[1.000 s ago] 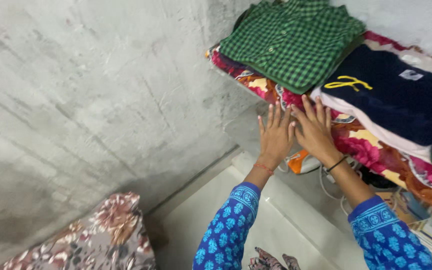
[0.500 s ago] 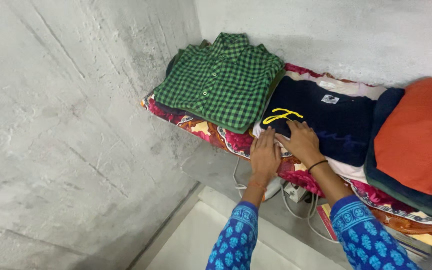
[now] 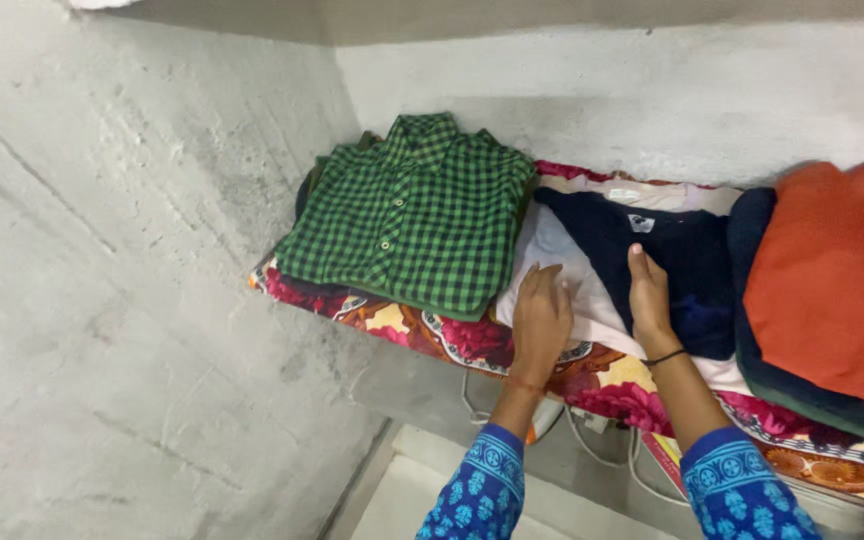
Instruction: The person picks up folded shirts from a shelf one at a time, places them on a floral-patterned surface, and smooths them with both hands. The shirts include a dark blue, black, gray, navy with yellow text, light pink, orange, dark blue, green, and green checkered shirt.
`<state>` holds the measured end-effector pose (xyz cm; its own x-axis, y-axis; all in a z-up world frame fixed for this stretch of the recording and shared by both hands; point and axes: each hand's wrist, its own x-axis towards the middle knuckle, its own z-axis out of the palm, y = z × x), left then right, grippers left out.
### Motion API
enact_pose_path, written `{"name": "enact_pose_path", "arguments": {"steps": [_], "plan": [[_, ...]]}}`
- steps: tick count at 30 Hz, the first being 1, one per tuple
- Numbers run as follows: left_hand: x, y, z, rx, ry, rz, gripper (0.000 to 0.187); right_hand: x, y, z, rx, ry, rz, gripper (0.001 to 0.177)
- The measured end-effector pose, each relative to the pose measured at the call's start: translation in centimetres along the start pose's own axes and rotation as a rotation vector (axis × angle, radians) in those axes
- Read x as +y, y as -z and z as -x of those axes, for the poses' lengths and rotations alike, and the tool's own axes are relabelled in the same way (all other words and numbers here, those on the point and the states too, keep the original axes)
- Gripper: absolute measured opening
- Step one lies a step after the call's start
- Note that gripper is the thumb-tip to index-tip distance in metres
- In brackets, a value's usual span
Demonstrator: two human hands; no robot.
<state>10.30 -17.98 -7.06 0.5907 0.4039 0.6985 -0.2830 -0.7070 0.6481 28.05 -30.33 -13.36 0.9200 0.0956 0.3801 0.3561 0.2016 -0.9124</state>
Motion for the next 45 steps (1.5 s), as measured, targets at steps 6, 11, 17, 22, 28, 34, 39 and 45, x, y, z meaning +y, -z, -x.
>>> {"name": "enact_pose_path", "arguments": {"steps": [6, 11, 17, 22, 28, 34, 39, 45], "plan": [[-2.8, -2.6, -4.9, -0.28, 0.989, 1.619, 0.073, -2.6, -1.1, 3.5, -0.117, 0.152, 0.261, 0.045], [-8.4, -3.1, -4.9, -0.433, 0.901, 1.928, 0.066, -8.5, -3.6, 6.6, -0.383, 0.564, 0.654, 0.027], [-12.5, -6.7, -4.4, -0.37, 0.995, 1.802, 0.026, -9.4, -3.8, 8.1, -0.312, 0.437, 0.469, 0.022], [-11.7, -6.0, -4.9, -0.372, 0.909, 1.874, 0.039, -7.5, -3.5, 12.7, -0.255, 0.124, -0.024, 0.034], [-6.3, -4.2, -6.1, -0.382, 0.915, 1.985, 0.049, -8.7, -2.3, 15.1, -0.319, -0.353, -0.32, 0.045], [-0.4, -0.1, -6.6, -0.472, 0.865, 2.006, 0.049, -7.4, -0.4, 13.5, -0.243, -0.4, -0.592, 0.043], [1.8, 5.9, -1.1, -0.466, 0.802, 1.937, 0.051, -7.0, 1.8, 11.3, -0.08, -0.268, -1.301, 0.041], [0.7, 12.1, 4.1, -0.306, 0.929, 1.989, 0.056, -10.9, 3.6, 10.9, -0.071, -0.237, -1.281, 0.042]]}}
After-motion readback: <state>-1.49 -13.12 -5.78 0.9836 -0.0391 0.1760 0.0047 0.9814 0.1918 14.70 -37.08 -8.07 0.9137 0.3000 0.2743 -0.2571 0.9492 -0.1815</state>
